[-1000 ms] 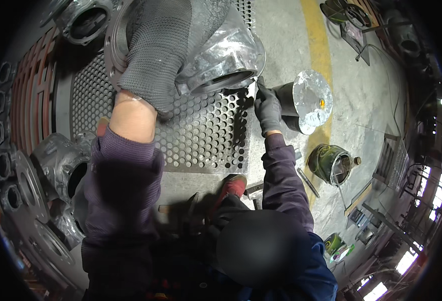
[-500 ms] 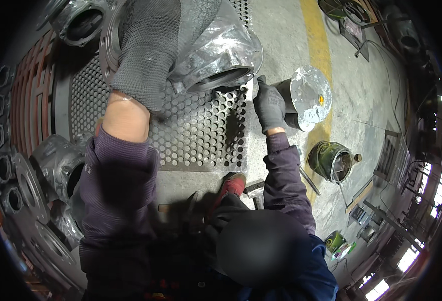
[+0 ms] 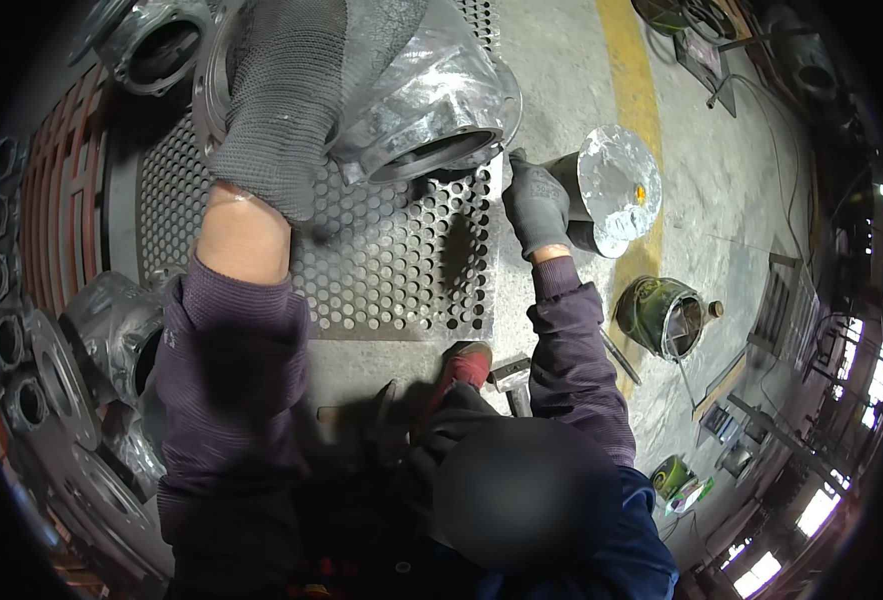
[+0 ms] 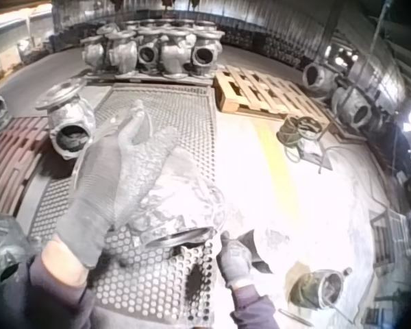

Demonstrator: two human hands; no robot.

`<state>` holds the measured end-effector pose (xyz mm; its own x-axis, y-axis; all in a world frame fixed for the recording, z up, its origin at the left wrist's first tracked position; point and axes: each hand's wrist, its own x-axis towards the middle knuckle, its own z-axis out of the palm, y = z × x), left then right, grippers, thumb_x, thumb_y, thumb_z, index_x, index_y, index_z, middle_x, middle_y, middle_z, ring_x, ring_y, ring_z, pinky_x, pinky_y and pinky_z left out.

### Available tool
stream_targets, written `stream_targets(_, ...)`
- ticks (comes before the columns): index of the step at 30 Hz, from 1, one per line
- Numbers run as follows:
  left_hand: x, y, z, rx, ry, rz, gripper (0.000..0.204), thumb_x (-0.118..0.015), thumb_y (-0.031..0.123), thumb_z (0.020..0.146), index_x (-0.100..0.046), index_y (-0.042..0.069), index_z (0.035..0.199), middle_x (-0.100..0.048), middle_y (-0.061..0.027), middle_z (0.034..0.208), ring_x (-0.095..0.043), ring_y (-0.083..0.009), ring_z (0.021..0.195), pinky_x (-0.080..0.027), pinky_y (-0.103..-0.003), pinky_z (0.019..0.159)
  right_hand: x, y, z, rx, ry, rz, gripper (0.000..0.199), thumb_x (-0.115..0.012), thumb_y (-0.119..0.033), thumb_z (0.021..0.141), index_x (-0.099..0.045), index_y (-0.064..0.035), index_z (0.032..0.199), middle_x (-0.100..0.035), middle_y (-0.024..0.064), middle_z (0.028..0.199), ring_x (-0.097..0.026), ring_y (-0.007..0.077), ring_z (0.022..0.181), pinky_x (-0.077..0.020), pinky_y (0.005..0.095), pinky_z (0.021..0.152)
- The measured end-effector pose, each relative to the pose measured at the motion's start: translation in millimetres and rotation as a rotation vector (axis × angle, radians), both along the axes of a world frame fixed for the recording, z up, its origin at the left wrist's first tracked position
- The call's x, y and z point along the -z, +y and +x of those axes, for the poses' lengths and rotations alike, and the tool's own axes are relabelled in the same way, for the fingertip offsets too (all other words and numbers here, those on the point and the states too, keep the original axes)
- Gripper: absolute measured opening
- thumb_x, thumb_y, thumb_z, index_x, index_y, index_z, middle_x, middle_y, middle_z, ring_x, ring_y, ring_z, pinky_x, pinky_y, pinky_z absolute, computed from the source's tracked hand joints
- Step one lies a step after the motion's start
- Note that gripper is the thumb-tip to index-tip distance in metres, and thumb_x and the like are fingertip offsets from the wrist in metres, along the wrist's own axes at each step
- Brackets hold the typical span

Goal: Marking and inspecting a large metal valve housing or casting on a fabrication floor.

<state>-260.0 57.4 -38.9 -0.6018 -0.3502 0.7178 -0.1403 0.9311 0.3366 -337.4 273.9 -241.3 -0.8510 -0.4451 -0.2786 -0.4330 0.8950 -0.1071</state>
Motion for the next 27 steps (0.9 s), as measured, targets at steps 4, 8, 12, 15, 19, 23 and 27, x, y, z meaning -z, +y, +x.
stream_targets(4,-8,2,3,-0.041,-0.066,-0.038,0.049,-0.064,0.030,0.088,-0.058,-0.012,0.112,-0.060,-0.0277,0.113,-0.057,-0.0389,0.108,-0.046,-0.038,0.095,1,-5,-3,-0.051,-0.022,0.119,0.032,-0.044,-0.012,0.091,-0.052,-0.0041,0.122,-0.069,0.0172,0.101,-0.069,0.0325,0.093,-0.0577,0.0450,0.066)
stream_targets(8,-16,15,7,-0.063,-0.090,0.013,0.050,-0.064,0.031,0.088,-0.058,-0.012,0.112,-0.060,-0.0274,0.112,-0.057,-0.0385,0.108,-0.045,-0.039,0.096,0,-10,4,-0.066,-0.041,0.198,0.028,-0.044,-0.012,0.091,-0.057,-0.0027,0.113,-0.069,0.0174,0.101,-0.069,0.0313,0.091,-0.0574,0.0427,0.068)
stream_targets(12,-6,-1,5,-0.036,-0.047,-0.128,0.045,-0.063,0.030,0.089,-0.060,-0.010,0.108,-0.061,-0.0276,0.110,-0.057,-0.0396,0.106,-0.046,-0.040,0.094,7,2,3,-0.090,0.014,0.008,0.035,-0.045,-0.012,0.087,-0.060,-0.0083,0.119,-0.069,0.0177,0.094,-0.067,0.0328,0.085,-0.0532,0.0433,0.075)
stream_targets(15,-7,-3,4,-0.039,-0.134,-0.093,0.039,-0.061,0.029,0.090,-0.062,-0.008,0.102,-0.060,-0.0280,0.108,-0.057,-0.0404,0.104,-0.046,-0.042,0.092,-5,-1,-1,-0.048,-0.093,-0.029,0.041,-0.049,-0.010,0.083,-0.058,-0.0106,0.123,-0.068,0.0193,0.097,-0.067,0.0338,0.088,-0.0520,0.0448,0.077)
stream_targets(19,-8,-5,5,-0.009,-0.147,-0.140,0.037,-0.060,0.029,0.090,-0.062,-0.007,0.100,-0.060,-0.0278,0.107,-0.057,-0.0406,0.103,-0.046,-0.043,0.091,-8,1,-12,-0.041,-0.081,-0.074,0.031,-0.039,-0.016,0.093,-0.060,-0.0005,0.108,-0.067,0.0229,0.093,-0.066,0.0365,0.088,-0.0516,0.0462,0.077)
stream_targets(23,-16,-1,9,-0.078,-0.161,-0.004,0.043,-0.061,0.032,0.090,-0.061,-0.008,0.106,-0.060,-0.0272,0.110,-0.057,-0.0395,0.106,-0.045,-0.041,0.093,-11,-5,-14,-0.001,-0.053,-0.136,0.031,-0.038,-0.016,0.093,-0.061,-0.0012,0.107,-0.067,0.0232,0.090,-0.066,0.0362,0.087,-0.0515,0.0456,0.077)
stream_targets(27,-13,15,9,-0.005,-0.066,0.131,0.046,-0.062,0.032,0.089,-0.060,-0.009,0.109,-0.060,-0.0269,0.113,-0.057,-0.0383,0.109,-0.045,-0.039,0.095,5,5,-4,-0.102,-0.065,-0.003,0.031,-0.039,-0.016,0.093,-0.062,-0.0021,0.107,-0.068,0.0213,0.091,-0.067,0.0338,0.088,-0.0530,0.0436,0.077)
